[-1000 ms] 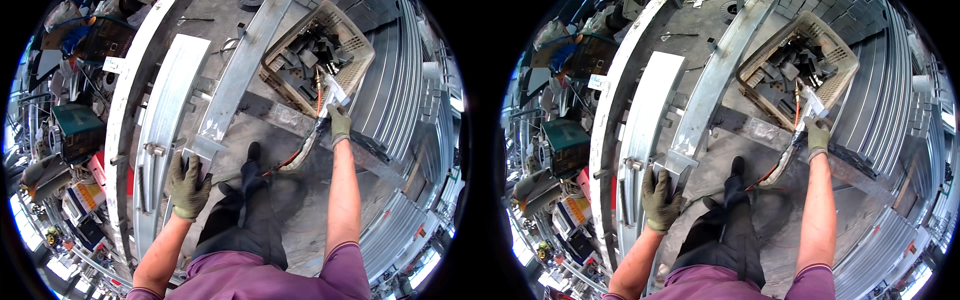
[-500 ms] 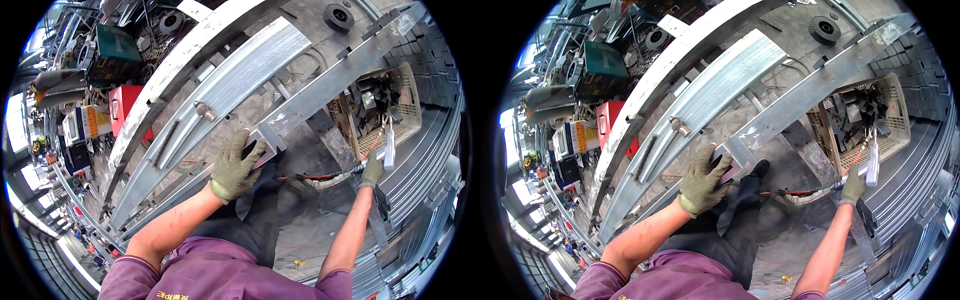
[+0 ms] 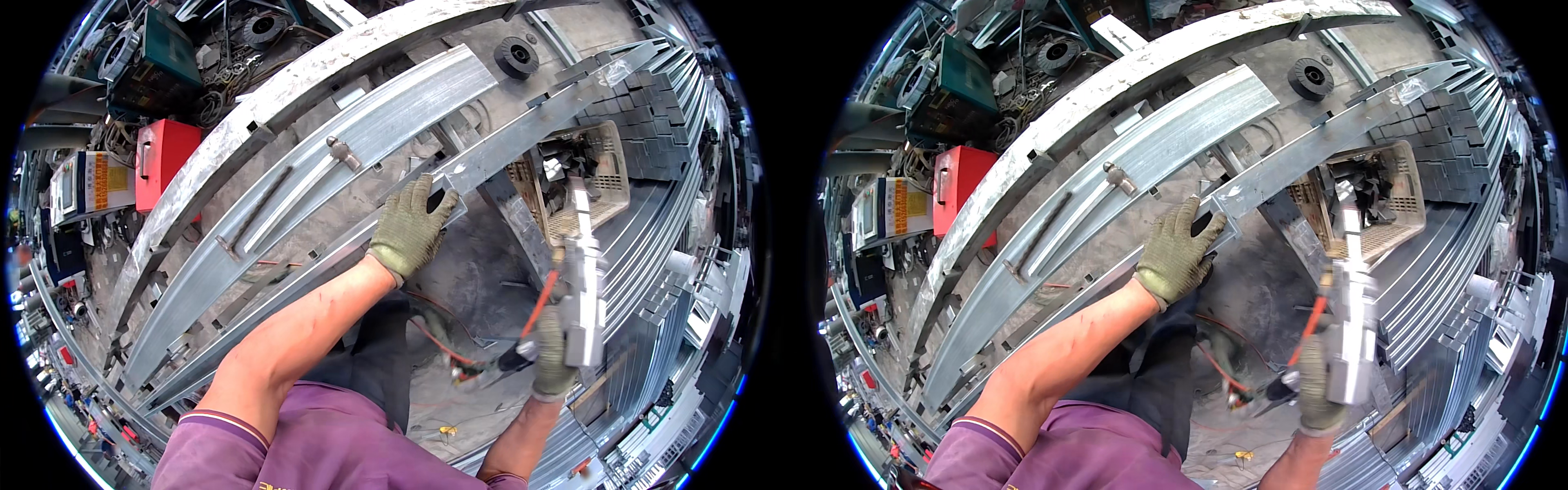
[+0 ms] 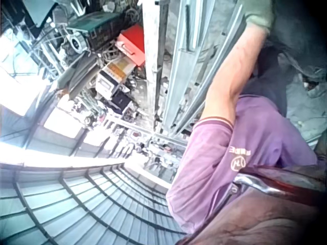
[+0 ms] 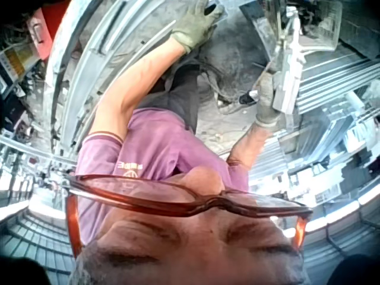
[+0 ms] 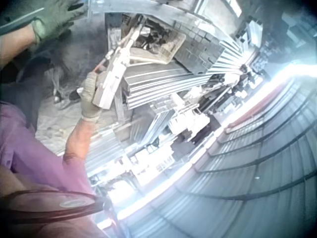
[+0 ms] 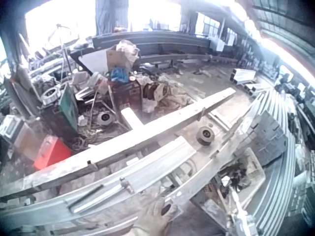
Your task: The person welds aluminum frame pieces together using a handheld welding torch, producing bright sparks. They repeatedly position and tack weld joints, then use a hammer to tap and align the pieces before continuing to weld. The person moves between workstations to retrieve additional frame components and continues assembling the structure.
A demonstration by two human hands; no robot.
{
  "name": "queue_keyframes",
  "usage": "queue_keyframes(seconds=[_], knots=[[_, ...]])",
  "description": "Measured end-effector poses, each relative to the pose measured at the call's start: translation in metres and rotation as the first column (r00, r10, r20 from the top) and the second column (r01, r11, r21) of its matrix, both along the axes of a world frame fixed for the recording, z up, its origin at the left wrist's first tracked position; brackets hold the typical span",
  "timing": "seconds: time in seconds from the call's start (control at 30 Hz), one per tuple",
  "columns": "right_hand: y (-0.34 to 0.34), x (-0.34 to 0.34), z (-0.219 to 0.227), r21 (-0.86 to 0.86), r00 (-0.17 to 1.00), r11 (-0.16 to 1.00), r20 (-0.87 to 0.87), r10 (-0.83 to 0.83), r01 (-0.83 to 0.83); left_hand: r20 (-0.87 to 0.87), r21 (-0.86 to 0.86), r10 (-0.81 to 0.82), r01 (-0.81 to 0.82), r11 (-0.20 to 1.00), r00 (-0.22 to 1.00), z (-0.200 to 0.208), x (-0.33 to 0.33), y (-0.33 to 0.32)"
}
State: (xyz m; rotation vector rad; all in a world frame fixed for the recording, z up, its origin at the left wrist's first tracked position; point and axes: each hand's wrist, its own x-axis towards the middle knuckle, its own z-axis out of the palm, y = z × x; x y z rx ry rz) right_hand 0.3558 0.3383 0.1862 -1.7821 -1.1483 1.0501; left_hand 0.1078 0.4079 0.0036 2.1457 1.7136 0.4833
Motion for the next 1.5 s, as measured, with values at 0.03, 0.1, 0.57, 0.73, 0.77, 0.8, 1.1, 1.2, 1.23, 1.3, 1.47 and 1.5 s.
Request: queue_keyframes(seconds=[0.03,0.1,0.57,0.73,0.77,0.8,1.1,1.2,1.23,1.3,1.47,1.5], knots=[[-0.002,-0.013,0.003,-0.061,0.998,0.996,0.016,0.069,-0.068,0.003,0.014,0.0,0.0,1.0,1.0,-0.003,0.0,0.0],[-0.01,-0.035,-0.001,-0.143,0.988,0.978,0.002,0.155,-0.153,-0.007,0.038,0.003,-0.003,0.999,1.0,-0.007,0.001,-0.001],[0.009,-0.082,-0.03,-0.159,0.955,0.942,-0.033,0.294,-0.295,-0.015,0.085,0.043,-0.041,0.996,0.999,-0.016,0.002,-0.004],[0.013,-0.074,-0.04,-0.168,0.955,0.941,-0.018,0.296,-0.295,-0.058,0.11,0.024,-0.017,0.994,0.998,-0.017,0.003,-0.002],[0.013,-0.074,-0.042,-0.167,0.954,0.939,-0.019,0.301,-0.3,-0.044,0.1,0.016,-0.012,0.995,0.999,-0.016,0.002,-0.002],[0.014,-0.074,-0.042,-0.166,0.952,0.938,-0.019,0.305,-0.304,-0.031,0.09,0.008,-0.006,0.996,0.999,-0.016,0.0,-0.002],[0.018,-0.061,-0.039,-0.217,0.94,0.918,-0.156,0.304,-0.333,-0.041,0.027,-0.011,0.012,1.0,0.999,-0.003,0.0,0.0],[0.02,-0.064,-0.039,-0.228,0.938,0.912,-0.157,0.31,-0.34,-0.078,0.064,-0.013,0.018,0.998,0.997,-0.008,-0.001,0.0],[0.021,-0.065,-0.039,-0.219,0.936,0.912,-0.144,0.322,-0.348,-0.075,0.074,-0.011,0.016,0.997,0.997,-0.01,0.0,0.0],[0.022,-0.066,-0.041,-0.202,0.93,0.909,-0.117,0.348,-0.366,-0.068,0.093,-0.003,0.009,0.996,0.998,-0.013,0.0,-0.001],[0.025,-0.07,-0.043,-0.171,0.936,0.92,-0.082,0.344,-0.353,-0.031,0.091,0.002,0.001,0.996,1.0,-0.009,0.0,-0.001],[0.027,-0.071,-0.043,-0.169,0.938,0.923,-0.08,0.337,-0.346,-0.036,0.094,0.007,-0.003,0.996,0.999,-0.009,0.0,-0.001]])
